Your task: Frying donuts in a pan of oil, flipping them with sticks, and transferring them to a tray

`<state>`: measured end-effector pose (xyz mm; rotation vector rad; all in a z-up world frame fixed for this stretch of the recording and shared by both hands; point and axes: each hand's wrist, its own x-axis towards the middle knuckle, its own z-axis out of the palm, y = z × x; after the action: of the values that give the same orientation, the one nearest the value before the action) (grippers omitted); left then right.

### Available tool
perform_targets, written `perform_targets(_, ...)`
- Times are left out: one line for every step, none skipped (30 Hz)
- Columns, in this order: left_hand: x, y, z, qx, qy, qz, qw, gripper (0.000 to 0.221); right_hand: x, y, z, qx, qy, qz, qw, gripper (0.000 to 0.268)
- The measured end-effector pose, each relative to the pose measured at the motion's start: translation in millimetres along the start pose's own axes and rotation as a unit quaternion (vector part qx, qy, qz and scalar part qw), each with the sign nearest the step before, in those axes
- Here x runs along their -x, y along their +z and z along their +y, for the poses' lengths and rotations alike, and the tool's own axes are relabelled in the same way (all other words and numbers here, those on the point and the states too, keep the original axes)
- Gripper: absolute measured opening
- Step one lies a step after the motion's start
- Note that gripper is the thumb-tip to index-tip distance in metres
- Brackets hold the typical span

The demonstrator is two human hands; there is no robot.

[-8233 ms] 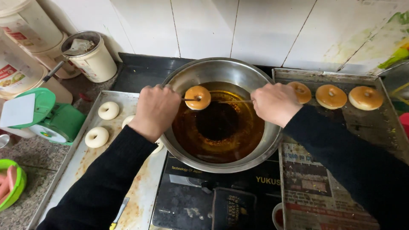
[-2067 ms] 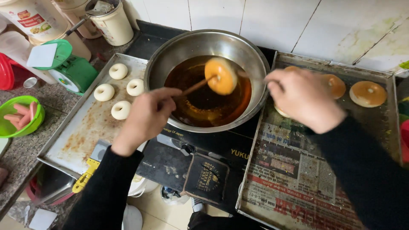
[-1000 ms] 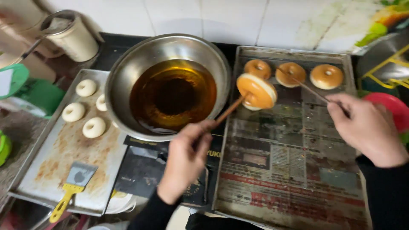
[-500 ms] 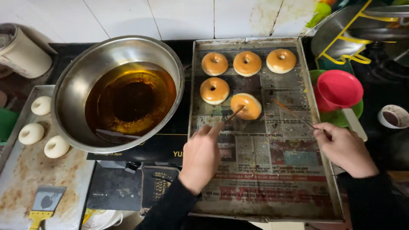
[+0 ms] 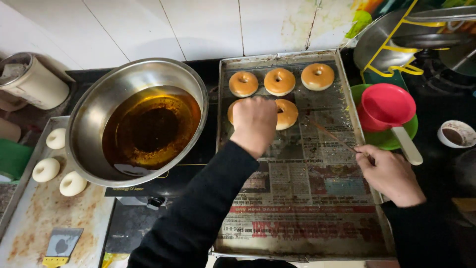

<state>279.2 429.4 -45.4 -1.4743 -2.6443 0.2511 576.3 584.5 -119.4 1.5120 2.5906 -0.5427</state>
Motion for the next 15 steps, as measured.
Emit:
perform_targets(-7,2,1,-0.001,0.001,0.001,1.0,0.056,3,-2,-2,-0.001,0.001,0.001,1.0,0.044)
perform_targets(-14,4,2,0.007,-0.006,-0.004,1.0,0.041,5,-4,-3,0.004,0.01,-0.005,1.0,0.046)
perform_targets(-21,6,3,0.015,-0.013,-0.008,1.0,0.029,8,-5,-5,0.008,0.019,-0.011,1.0,0.047)
perform_targets(-24,7,4,0.015,-0.012,-0.008,1.0,0.029,5,0,0,0.008,0.02,-0.011,1.0,0.047)
perform_targets(-26,8,4,0.007,-0.012,0.001,1.0,0.033,3,6,5,0.009,0.009,-0.006,1.0,0.046)
perform_targets(-28,9,4,-0.001,-0.013,0.009,1.0,0.037,1,11,9,0.009,-0.002,-0.002,1.0,0.044)
perform_targets(-31,13,4,-0.001,-0.012,0.009,1.0,0.037,6,9,4,0.009,-0.001,-0.002,1.0,0.044)
perform_targets(-34,17,3,0.004,-0.01,0.02,1.0,0.038,11,6,-2,0.008,0.013,-0.014,1.0,0.044)
perform_targets(-37,22,3,0.009,-0.008,0.031,0.999,0.039,16,3,-7,0.008,0.027,-0.026,0.999,0.043)
perform_targets(-39,22,4,0.01,-0.007,0.031,0.999,0.039,17,11,-3,0.009,0.028,-0.026,0.999,0.043)
perform_targets(-40,23,4,0.013,-0.008,0.032,0.999,0.035,18,19,2,0.003,0.006,-0.006,1.0,0.042)
perform_targets(-41,25,5,0.016,-0.009,0.031,0.999,0.032,19,28,6,-0.003,-0.017,0.014,1.0,0.042)
perform_targets(-40,22,5,0.017,-0.009,0.03,0.999,0.032,27,29,2,-0.002,-0.016,0.013,1.0,0.042)
perform_targets(-38,19,4,0.023,-0.009,0.017,1.0,0.03,33,30,-2,-0.014,-0.032,0.012,0.999,0.041)
perform_targets(-37,17,4,0.028,-0.009,0.004,1.0,0.029,40,31,-6,-0.025,-0.047,0.011,0.998,0.041)
